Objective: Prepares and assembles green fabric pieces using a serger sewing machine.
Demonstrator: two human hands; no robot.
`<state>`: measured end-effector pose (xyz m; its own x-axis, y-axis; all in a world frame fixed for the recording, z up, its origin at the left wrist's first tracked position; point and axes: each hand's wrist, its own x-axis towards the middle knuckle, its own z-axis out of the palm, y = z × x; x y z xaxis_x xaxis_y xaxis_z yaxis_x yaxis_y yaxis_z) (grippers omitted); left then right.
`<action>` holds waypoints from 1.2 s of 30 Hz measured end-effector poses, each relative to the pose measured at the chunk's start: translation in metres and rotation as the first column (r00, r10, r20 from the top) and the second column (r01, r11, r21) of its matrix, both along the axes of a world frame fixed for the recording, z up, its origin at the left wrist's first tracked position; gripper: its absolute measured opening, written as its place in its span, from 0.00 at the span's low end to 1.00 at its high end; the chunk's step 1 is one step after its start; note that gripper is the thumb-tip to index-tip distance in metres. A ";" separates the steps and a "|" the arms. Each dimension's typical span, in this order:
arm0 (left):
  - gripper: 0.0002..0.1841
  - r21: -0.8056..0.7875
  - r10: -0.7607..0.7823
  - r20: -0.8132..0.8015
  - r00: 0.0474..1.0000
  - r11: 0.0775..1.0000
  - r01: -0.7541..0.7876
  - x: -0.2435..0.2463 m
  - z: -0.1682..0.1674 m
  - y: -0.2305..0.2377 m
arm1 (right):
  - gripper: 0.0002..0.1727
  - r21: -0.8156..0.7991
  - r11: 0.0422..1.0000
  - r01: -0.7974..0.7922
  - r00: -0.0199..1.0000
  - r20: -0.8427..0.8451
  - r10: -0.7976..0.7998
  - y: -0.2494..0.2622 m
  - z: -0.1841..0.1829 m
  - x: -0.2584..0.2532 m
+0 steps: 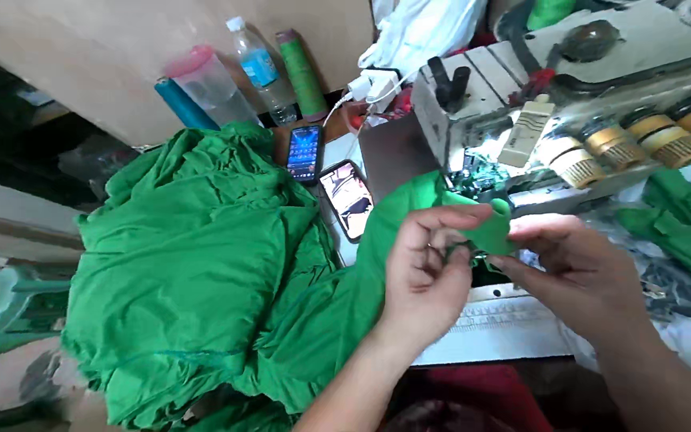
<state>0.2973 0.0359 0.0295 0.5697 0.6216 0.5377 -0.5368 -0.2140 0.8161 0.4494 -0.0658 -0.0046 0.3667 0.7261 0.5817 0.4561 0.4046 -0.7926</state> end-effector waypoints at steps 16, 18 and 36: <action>0.05 0.797 0.284 -0.557 0.781 0.449 0.405 -0.021 0.081 0.075 | 0.19 -0.245 0.953 -0.175 0.932 0.270 0.241 0.012 0.035 0.010; 0.06 0.821 0.295 -0.525 0.799 0.424 0.383 -0.017 0.082 0.069 | 0.17 -0.247 0.959 -0.142 0.928 0.304 0.216 0.012 0.037 0.009; 0.04 0.794 0.360 -0.607 0.708 0.304 0.526 -0.010 0.067 0.110 | 0.11 -0.123 0.967 -0.223 0.974 -0.003 0.225 0.008 0.050 0.008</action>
